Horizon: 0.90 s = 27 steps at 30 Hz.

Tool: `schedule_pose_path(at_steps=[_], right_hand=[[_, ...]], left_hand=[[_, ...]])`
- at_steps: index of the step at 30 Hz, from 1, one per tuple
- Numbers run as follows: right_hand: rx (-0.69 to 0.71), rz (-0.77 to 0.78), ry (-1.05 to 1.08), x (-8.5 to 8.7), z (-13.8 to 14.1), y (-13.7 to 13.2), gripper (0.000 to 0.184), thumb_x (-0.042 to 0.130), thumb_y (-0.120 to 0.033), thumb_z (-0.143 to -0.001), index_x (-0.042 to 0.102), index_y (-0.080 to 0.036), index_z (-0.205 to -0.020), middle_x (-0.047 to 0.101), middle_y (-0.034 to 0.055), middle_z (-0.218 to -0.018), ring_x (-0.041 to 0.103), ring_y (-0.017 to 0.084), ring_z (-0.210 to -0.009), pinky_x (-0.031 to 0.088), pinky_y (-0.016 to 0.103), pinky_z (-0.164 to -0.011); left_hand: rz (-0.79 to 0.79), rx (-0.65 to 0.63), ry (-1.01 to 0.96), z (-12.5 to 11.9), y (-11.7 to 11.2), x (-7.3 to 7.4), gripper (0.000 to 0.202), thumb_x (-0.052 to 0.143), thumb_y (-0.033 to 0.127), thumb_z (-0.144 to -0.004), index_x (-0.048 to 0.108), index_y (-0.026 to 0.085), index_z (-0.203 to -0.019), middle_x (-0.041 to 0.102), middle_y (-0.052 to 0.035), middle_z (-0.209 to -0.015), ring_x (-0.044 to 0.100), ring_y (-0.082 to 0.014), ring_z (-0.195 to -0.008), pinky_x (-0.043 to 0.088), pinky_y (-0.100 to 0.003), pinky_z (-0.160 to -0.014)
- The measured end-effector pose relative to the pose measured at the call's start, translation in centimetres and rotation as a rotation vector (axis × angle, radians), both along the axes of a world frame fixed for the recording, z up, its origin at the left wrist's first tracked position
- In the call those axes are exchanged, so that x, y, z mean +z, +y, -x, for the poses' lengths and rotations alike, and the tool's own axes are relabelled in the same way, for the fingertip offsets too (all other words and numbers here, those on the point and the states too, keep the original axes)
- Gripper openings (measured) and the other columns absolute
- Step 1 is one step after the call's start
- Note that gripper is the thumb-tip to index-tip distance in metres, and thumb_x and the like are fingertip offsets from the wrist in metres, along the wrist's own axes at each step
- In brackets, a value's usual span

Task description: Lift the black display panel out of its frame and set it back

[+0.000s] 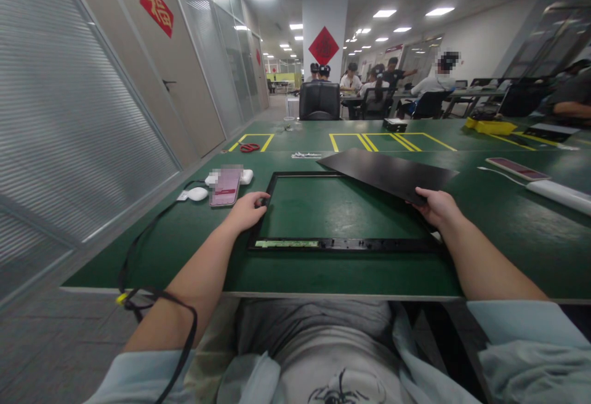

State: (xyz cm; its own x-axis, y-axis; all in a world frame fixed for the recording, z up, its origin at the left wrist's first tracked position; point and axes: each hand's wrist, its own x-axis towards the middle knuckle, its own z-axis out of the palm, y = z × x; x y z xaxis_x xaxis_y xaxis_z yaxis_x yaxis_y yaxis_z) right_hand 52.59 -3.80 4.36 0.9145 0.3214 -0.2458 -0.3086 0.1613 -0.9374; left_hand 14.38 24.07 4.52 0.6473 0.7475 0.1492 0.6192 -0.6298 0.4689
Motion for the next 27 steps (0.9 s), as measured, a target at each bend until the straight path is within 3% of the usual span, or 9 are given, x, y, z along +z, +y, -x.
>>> schedule_pose_path(at_steps=[6, 12, 20, 27], right_hand=[[0.027, 0.015, 0.027, 0.4, 0.2, -0.1, 0.015, 0.052, -0.001, -0.091, 0.059, -0.013, -0.086, 0.064, 0.0013, -0.059, 0.059, 0.012, -0.042, 0.048, 0.019, -0.035], [0.059, 0.034, 0.016, 0.4, 0.2, -0.2, 0.016, 0.053, -0.001, -0.087, 0.061, -0.015, -0.089, 0.065, 0.0017, -0.058, 0.057, 0.013, -0.041, 0.047, 0.020, -0.035], [0.080, 0.041, -0.027, -0.2, -0.4, -0.3, 0.015, 0.062, -0.004, -0.082, 0.060, -0.018, -0.087, 0.064, 0.0007, -0.060, 0.057, 0.013, -0.043, 0.045, 0.021, -0.036], [0.032, 0.059, 0.022, 0.0, -0.3, -0.4, 0.018, 0.063, -0.006, -0.081, 0.058, -0.020, -0.091, 0.063, -0.0012, -0.061, 0.056, 0.012, -0.044, 0.045, 0.020, -0.036]], left_hand=[[0.014, -0.010, -0.005, 0.1, 0.3, -0.3, 0.048, 0.057, 0.023, -0.079, 0.068, 0.019, -0.125, 0.066, -0.0042, -0.094, 0.064, -0.0220, -0.089, 0.050, -0.034, -0.092], [0.024, 0.004, -0.127, 0.0, 1.1, -1.2, 0.065, 0.061, 0.021, -0.076, 0.052, 0.013, -0.140, 0.055, -0.0167, -0.135, 0.064, -0.0201, -0.093, 0.050, -0.039, -0.098], [0.129, 0.077, -0.186, 0.0, 1.1, -1.6, 0.087, 0.069, 0.018, -0.075, 0.032, 0.015, -0.153, 0.048, -0.0225, -0.146, 0.063, -0.0213, -0.103, 0.052, -0.039, -0.095], [0.181, 0.098, -0.227, -0.1, 0.8, -1.3, 0.092, 0.073, 0.016, -0.074, 0.029, 0.016, -0.155, 0.045, -0.0247, -0.151, 0.063, -0.0246, -0.114, 0.051, -0.040, -0.097]])
